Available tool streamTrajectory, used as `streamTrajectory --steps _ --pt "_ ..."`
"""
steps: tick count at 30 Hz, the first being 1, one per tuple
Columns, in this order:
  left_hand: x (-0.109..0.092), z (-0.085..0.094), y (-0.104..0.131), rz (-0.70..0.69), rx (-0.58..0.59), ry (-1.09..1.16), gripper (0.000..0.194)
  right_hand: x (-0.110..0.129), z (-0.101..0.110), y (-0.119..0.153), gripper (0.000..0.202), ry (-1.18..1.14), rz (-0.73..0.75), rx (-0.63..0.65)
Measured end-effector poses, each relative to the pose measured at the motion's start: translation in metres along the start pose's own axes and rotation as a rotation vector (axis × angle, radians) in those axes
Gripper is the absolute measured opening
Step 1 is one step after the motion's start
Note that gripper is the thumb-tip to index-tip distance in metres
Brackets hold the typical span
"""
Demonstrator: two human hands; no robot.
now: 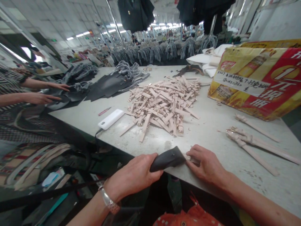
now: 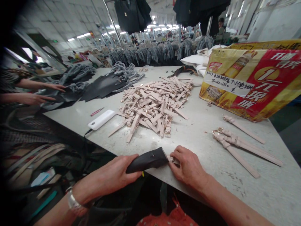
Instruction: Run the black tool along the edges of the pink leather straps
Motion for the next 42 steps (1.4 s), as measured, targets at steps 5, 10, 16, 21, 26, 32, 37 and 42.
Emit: streamTrajectory --steps 5,10,16,21,26,32,37,42 --pt "-0.008 -0.001 -0.002 -0.002 0.025 -0.021 0.031 -0.003 0.002 -0.001 0.014 0.175 -0.070 0.013" --pt "-0.007 -0.001 -0.004 -0.003 -0.010 -0.037 0.032 -0.010 0.001 0.002 0.016 0.259 -0.091 -0.045" --pt "-0.007 -0.001 0.002 -0.019 0.001 -0.049 0.028 -0.012 -0.001 0.005 0.016 0.056 -0.063 -0.021" --pt "-0.018 0.001 0.004 -0.015 0.002 -0.084 0.027 -0.004 -0.002 0.005 0.016 -0.100 -0.019 0.028" --pt "-0.024 0.000 -0.005 -0.009 0.038 -0.057 0.027 -0.002 -0.003 0.005 0.016 -0.186 0.024 0.065" --pt "-0.022 0.000 -0.009 -0.015 0.067 -0.037 0.028 -0.002 0.001 0.002 0.013 -0.112 0.085 0.054" --pt "-0.021 -0.002 -0.010 -0.002 0.078 -0.013 0.030 -0.012 0.002 0.005 0.005 -0.016 0.007 -0.024" --pt "-0.025 -0.001 -0.010 -0.029 0.068 -0.038 0.027 -0.016 0.001 0.012 0.009 -0.011 0.013 -0.018"
Point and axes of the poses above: each hand's wrist, its own y-axis away from the middle knuckle, its own z-axis out of the back of the hand, x = y × z, the point moved 10 cm from there along -y, towards the middle knuckle, and after that the axes turned 8 degrees about y, right-handed, at the moved point
